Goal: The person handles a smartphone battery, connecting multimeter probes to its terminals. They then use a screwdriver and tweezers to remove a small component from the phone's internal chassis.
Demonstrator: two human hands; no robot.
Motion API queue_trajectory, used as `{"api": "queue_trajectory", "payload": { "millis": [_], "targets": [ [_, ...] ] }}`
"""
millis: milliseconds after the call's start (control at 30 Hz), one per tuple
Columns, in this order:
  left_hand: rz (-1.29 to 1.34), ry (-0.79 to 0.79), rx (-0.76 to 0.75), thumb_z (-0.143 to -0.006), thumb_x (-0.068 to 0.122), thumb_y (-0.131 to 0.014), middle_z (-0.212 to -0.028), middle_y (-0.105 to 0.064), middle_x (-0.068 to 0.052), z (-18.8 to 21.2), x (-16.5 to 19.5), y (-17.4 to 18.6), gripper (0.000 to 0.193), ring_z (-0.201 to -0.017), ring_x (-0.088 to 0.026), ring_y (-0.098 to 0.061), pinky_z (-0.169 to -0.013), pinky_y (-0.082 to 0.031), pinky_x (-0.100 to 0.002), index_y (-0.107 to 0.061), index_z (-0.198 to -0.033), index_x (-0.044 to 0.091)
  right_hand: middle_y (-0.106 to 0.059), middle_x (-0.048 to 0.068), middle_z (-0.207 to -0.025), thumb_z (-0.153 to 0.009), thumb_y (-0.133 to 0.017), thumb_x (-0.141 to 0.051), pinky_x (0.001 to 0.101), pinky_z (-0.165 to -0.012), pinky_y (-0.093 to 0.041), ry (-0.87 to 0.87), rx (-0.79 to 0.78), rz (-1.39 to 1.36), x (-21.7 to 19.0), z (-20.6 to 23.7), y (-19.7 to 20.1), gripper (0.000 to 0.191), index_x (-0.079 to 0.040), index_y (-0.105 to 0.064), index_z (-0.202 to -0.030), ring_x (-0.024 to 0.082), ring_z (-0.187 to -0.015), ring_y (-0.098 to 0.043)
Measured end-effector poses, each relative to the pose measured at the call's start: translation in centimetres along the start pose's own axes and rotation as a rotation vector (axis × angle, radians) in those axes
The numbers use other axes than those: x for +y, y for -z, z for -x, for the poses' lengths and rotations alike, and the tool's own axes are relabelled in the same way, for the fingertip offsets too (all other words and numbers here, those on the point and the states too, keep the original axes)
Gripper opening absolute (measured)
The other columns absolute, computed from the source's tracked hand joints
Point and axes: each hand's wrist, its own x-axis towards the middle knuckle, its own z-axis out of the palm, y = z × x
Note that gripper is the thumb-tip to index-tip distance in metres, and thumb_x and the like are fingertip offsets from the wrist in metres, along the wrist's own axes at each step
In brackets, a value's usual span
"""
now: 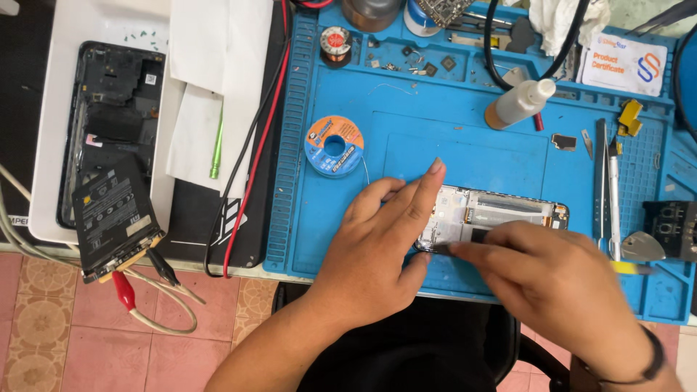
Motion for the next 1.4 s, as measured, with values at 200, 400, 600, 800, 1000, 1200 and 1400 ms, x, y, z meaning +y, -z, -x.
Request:
{"api": "queue_trajectory", "payload": {
  "millis": [200, 400, 600, 800, 1000, 1200, 1400],
  "targets": [
    [0.003, 0.01, -0.007, -0.081, 0.01, -0.072, -0.148, -0.059, -0.012, 0.0, -0.1, -0.1, 0.097, -0.133, -0.037, -0.051, -0.117, -0.039, -0.047, -0.022, -0.165, 0.01, -0.069, 0.0, -0.076, -0.071, -0.081, -0.016, 0.0375, -0.05, -0.051, -0.005, 0.027, -0.004, -1.1, -0.6, 0.3, 0.025, -0.024, -0.082, -0.094, 0.022, -0.06, -0.065],
    [0.005, 0.016, -0.013, -0.081, 0.011, -0.073, -0.147, -0.059, -0.013, 0.0, 0.0, 0.0, 0.098, -0.134, -0.037, -0.05, -0.118, -0.039, -0.047, -0.023, -0.165, 0.008, -0.068, -0.001, -0.077, -0.071, -0.078, -0.012, 0.0385, -0.05, -0.049, -0.03, 0.063, 0.034, -0.9, 0.2, -0.1, 0.027, -0.023, -0.081, -0.096, 0.023, -0.061, -0.065],
    [0.003, 0.045, -0.041, -0.081, 0.013, -0.074, -0.146, -0.06, -0.014, -0.1, 0.2, 0.3, 0.097, -0.134, -0.037, -0.05, -0.116, -0.038, -0.047, -0.023, -0.164, 0.006, -0.065, -0.001, -0.074, -0.072, -0.078, -0.009, 0.0375, -0.051, -0.05, -0.065, 0.076, 0.004, -1.1, 0.1, 0.0, 0.03, -0.022, -0.082, -0.099, 0.021, -0.06, -0.065],
    [-0.017, 0.068, -0.087, -0.081, 0.016, -0.075, -0.139, -0.061, -0.016, -0.4, 0.3, 0.3, 0.098, -0.135, -0.038, -0.048, -0.115, -0.036, -0.047, -0.021, -0.162, 0.001, -0.071, 0.003, -0.091, -0.08, -0.075, -0.003, 0.0293, -0.061, -0.051, -0.255, 0.257, -0.054, -0.3, 2.1, 1.5, 0.023, -0.012, -0.077, -0.101, 0.019, -0.074, -0.068],
    [-0.103, 0.058, -0.096, -0.079, 0.027, -0.084, -0.141, -0.059, -0.02, -0.5, 0.3, -0.2, 0.106, -0.134, -0.041, -0.045, -0.112, -0.034, -0.048, -0.021, -0.159, -0.003, -0.069, 0.012, -0.093, -0.097, -0.075, 0.002, 0.0269, -0.066, -0.048, -0.626, 0.425, -0.004, 2.5, 5.6, 1.3, 0.023, 0.0, -0.076, -0.12, 0.017, -0.074, -0.062],
    [-0.064, 0.064, -0.068, -0.08, 0.021, -0.084, -0.143, -0.062, -0.018, -0.6, 0.3, -0.4, 0.101, -0.133, -0.039, -0.048, -0.111, -0.037, -0.045, -0.024, -0.158, -0.003, -0.068, 0.01, -0.097, -0.094, -0.073, 0.0, 0.0258, -0.072, -0.05, -0.612, 0.502, -0.132, 3.1, 6.4, 1.0, 0.027, -0.003, -0.072, -0.121, 0.015, -0.08, -0.064],
    [-0.067, 0.047, -0.05, -0.077, 0.017, -0.086, -0.142, -0.062, -0.018, -0.6, 0.4, -0.5, 0.1, -0.132, -0.038, -0.049, -0.11, -0.04, -0.044, -0.028, -0.156, -0.003, -0.069, 0.013, -0.096, -0.09, -0.073, 0.003, 0.0294, -0.071, -0.052, -0.603, 0.464, -0.022, 3.2, 6.5, 1.1, 0.033, -0.001, -0.073, -0.124, 0.02, -0.08, -0.066]
  ]
}}
